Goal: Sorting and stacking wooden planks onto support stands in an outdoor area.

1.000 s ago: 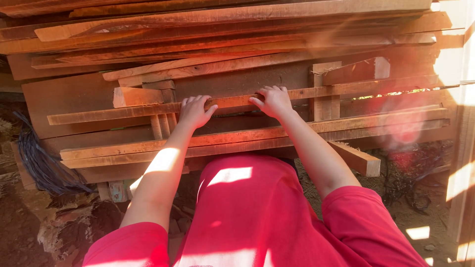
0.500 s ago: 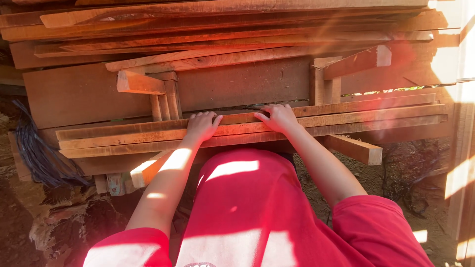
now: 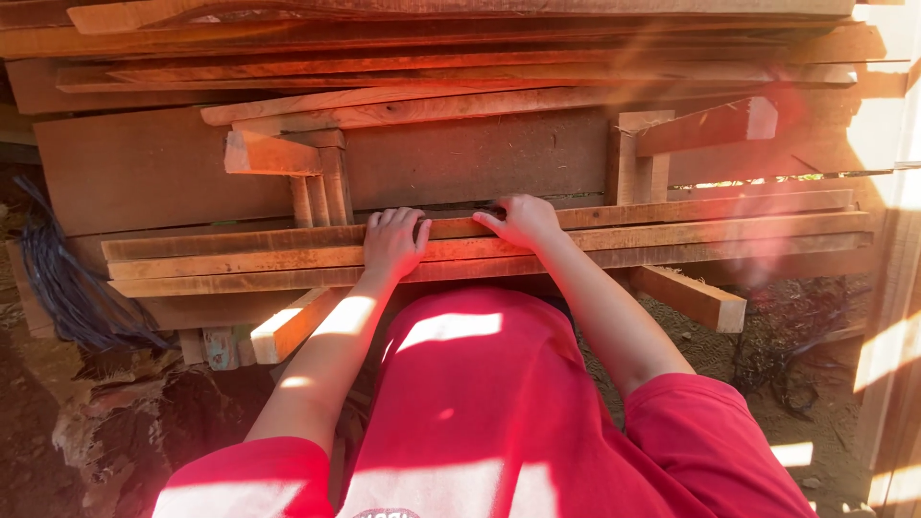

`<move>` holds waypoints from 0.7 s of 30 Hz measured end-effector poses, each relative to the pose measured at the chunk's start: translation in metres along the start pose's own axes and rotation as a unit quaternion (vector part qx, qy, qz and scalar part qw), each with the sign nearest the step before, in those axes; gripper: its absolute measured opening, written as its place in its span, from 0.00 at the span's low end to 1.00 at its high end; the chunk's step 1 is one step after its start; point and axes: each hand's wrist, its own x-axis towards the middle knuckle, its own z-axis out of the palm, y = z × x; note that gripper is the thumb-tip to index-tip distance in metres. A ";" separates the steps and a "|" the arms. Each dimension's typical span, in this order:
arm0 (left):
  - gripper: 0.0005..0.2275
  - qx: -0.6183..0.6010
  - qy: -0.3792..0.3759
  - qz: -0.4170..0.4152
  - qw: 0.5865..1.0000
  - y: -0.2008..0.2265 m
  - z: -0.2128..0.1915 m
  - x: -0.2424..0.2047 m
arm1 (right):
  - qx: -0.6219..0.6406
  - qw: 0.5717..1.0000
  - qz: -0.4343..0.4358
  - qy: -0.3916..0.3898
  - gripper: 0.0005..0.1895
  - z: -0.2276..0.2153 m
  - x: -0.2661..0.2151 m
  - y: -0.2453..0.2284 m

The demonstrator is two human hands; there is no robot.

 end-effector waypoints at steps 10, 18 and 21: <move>0.24 -0.010 0.101 0.050 0.994 0.010 -0.025 0.000 | -0.071 0.984 -0.077 0.141 0.32 0.027 0.012 0.020; 0.27 0.000 0.122 0.049 0.991 0.012 -0.027 -0.002 | -0.078 0.904 -0.195 0.372 0.22 0.036 0.019 0.022; 0.25 -0.008 0.115 0.051 0.992 0.005 -0.010 0.000 | -0.071 0.906 -0.195 0.368 0.20 0.037 0.022 0.024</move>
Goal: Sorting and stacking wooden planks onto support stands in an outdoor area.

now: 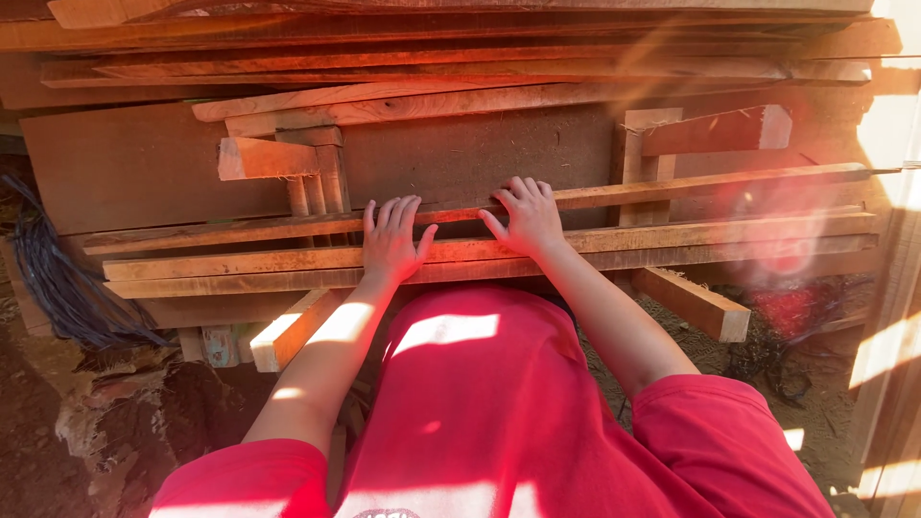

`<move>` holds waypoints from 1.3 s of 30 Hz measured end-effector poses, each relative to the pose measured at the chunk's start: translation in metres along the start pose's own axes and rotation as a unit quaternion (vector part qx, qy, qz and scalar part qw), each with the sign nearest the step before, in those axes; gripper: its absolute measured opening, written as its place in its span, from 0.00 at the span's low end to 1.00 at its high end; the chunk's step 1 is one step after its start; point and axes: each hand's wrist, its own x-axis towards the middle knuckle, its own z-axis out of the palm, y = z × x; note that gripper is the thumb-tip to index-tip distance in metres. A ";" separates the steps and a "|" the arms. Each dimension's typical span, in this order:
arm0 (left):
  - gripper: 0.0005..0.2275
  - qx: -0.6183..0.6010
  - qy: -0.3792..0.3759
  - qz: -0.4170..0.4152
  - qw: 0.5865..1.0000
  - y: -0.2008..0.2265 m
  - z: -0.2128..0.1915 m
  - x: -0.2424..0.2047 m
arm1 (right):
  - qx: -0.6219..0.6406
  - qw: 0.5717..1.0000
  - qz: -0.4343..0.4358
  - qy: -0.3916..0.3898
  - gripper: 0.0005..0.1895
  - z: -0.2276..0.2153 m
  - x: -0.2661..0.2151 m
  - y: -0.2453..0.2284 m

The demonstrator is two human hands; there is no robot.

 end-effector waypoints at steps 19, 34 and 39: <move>0.18 0.035 0.014 -0.001 0.999 -0.006 0.012 -0.005 | 0.079 0.975 0.072 -0.196 0.21 -0.013 0.001 -0.010; 0.15 0.005 -0.044 -0.027 0.999 -0.001 0.001 -0.002 | 0.061 0.845 0.192 -0.495 0.40 -0.027 0.046 -0.013; 0.16 0.005 -0.054 -0.027 0.998 0.002 -0.007 0.000 | 0.045 0.883 0.160 -0.439 0.41 -0.044 0.041 -0.021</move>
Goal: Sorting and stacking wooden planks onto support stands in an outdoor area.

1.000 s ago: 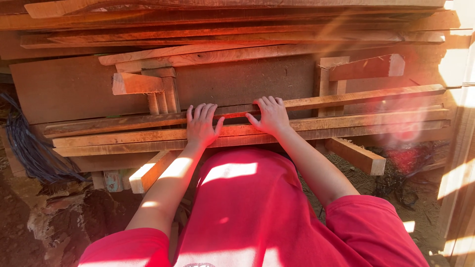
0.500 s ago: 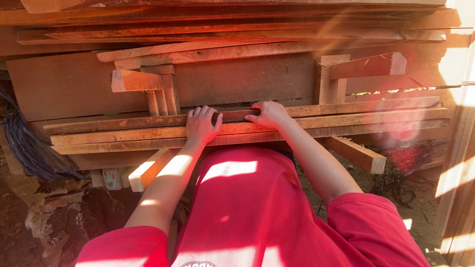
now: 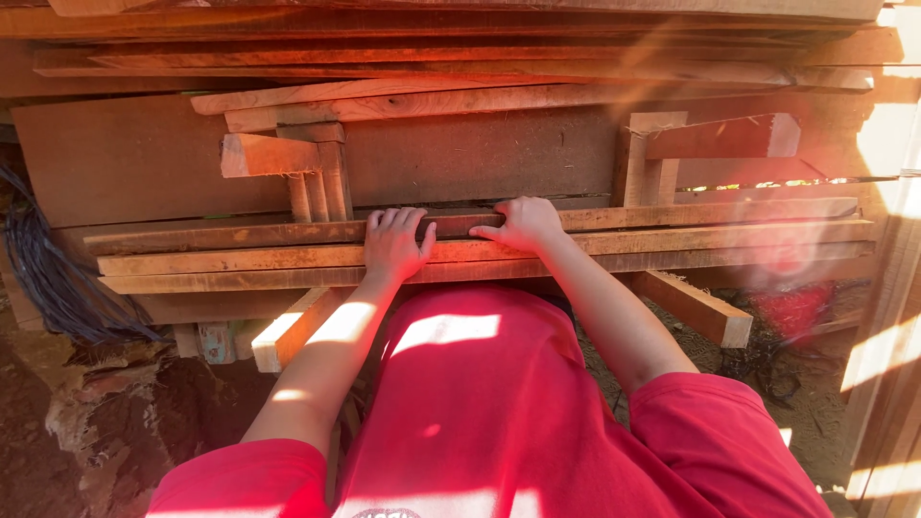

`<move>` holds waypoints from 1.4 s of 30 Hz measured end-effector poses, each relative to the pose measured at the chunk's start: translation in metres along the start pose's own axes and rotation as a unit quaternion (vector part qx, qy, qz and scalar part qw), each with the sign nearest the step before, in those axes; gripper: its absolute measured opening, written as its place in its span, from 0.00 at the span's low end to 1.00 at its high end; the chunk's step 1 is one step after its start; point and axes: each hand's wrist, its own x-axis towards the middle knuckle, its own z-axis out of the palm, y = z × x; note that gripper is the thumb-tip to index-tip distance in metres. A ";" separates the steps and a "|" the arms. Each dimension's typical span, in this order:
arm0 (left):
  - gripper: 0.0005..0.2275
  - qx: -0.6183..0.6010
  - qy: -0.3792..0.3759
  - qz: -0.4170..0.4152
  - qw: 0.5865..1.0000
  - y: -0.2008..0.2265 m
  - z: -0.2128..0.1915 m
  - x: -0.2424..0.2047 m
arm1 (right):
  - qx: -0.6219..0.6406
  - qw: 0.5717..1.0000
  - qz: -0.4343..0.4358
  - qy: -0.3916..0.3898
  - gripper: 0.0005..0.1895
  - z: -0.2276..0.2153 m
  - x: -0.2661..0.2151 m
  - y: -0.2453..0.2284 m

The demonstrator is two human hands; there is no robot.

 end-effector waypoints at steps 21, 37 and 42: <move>0.13 -0.004 0.014 -0.010 1.000 -0.009 0.021 -0.004 | 0.069 0.997 0.035 -0.005 0.33 0.006 0.005 0.005; 0.18 -0.024 -0.061 -0.028 0.997 -0.006 0.011 0.000 | 0.011 1.000 0.025 -0.011 0.45 0.004 0.003 0.001; 0.21 -0.057 -0.143 -0.037 0.987 -0.007 0.002 0.006 | -0.006 0.996 0.034 -0.084 0.51 0.009 0.017 0.006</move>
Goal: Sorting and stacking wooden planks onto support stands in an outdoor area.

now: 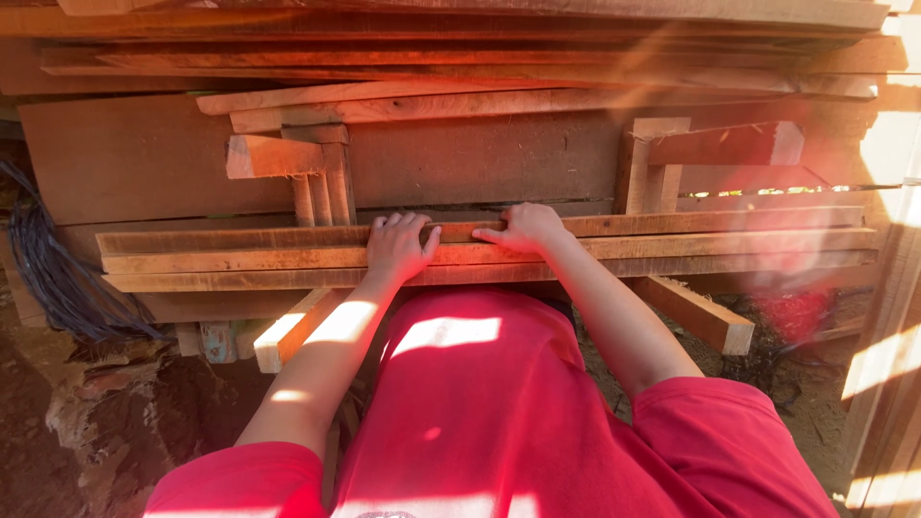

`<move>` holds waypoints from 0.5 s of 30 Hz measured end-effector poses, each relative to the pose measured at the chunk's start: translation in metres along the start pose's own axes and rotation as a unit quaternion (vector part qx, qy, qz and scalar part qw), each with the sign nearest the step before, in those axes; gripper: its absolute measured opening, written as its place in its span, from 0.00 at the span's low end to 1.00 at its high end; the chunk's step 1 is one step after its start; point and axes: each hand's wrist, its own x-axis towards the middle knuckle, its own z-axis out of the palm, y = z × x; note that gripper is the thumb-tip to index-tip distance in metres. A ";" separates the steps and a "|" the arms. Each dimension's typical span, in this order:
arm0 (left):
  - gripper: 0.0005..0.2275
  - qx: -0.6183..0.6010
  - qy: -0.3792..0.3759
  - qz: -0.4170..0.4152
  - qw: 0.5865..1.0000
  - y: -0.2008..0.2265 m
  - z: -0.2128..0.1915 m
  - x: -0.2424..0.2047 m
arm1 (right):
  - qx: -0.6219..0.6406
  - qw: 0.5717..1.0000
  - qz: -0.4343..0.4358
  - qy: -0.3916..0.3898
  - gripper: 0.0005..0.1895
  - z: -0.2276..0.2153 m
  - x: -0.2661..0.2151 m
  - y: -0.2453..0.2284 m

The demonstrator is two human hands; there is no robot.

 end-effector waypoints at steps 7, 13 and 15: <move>0.21 0.023 -0.034 -0.026 0.999 -0.001 0.004 0.007 | 0.003 0.999 0.000 0.032 0.45 -0.008 -0.018 -0.006; 0.21 -0.004 0.038 -0.004 0.999 0.016 -0.025 0.000 | -0.045 0.968 -0.052 0.242 0.39 0.025 -0.010 0.010; 0.27 -0.012 0.103 0.006 0.995 0.028 -0.045 -0.002 | -0.067 0.941 -0.090 0.319 0.36 0.013 -0.023 0.007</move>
